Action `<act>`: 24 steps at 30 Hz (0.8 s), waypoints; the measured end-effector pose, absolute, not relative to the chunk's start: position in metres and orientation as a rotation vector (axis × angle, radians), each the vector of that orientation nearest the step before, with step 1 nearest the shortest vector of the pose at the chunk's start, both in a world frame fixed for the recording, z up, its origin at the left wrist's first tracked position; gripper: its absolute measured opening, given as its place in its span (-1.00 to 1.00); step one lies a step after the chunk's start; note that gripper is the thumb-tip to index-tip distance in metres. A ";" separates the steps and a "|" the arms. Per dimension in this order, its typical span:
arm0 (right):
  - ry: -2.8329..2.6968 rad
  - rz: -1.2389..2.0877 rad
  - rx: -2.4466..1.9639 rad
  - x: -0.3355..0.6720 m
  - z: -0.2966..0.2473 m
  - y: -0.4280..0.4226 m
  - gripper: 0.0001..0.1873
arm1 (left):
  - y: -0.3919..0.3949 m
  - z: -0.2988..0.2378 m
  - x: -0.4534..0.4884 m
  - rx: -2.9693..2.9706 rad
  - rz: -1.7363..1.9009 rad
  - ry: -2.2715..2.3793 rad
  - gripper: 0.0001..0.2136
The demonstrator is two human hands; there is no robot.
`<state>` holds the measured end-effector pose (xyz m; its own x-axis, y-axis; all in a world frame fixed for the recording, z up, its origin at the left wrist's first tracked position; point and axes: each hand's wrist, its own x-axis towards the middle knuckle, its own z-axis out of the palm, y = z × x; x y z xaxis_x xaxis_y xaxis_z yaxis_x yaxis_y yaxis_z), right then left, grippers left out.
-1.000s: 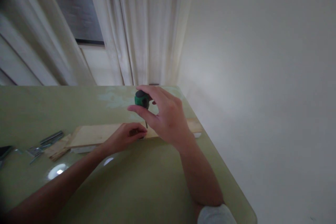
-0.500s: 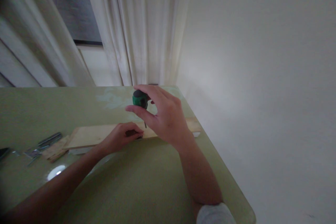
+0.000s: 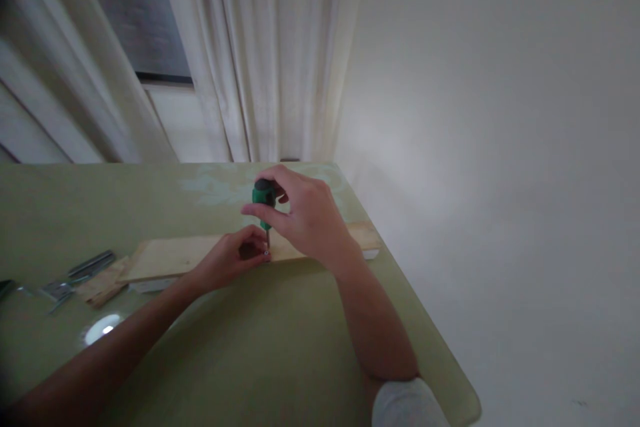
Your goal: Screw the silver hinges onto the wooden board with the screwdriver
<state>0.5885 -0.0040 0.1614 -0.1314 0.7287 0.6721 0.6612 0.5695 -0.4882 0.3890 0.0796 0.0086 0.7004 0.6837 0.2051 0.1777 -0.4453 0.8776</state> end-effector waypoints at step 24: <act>-2.038 0.103 -1.083 0.587 0.152 0.005 -0.53 | 0.078 0.009 0.393 2.010 0.619 0.608 -0.80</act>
<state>0.5870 0.0051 0.1523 -0.3057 0.7252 0.6170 0.6591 0.6288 -0.4125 0.3934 0.0777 0.0086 0.7519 0.6331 0.1838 0.1726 -0.4581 0.8720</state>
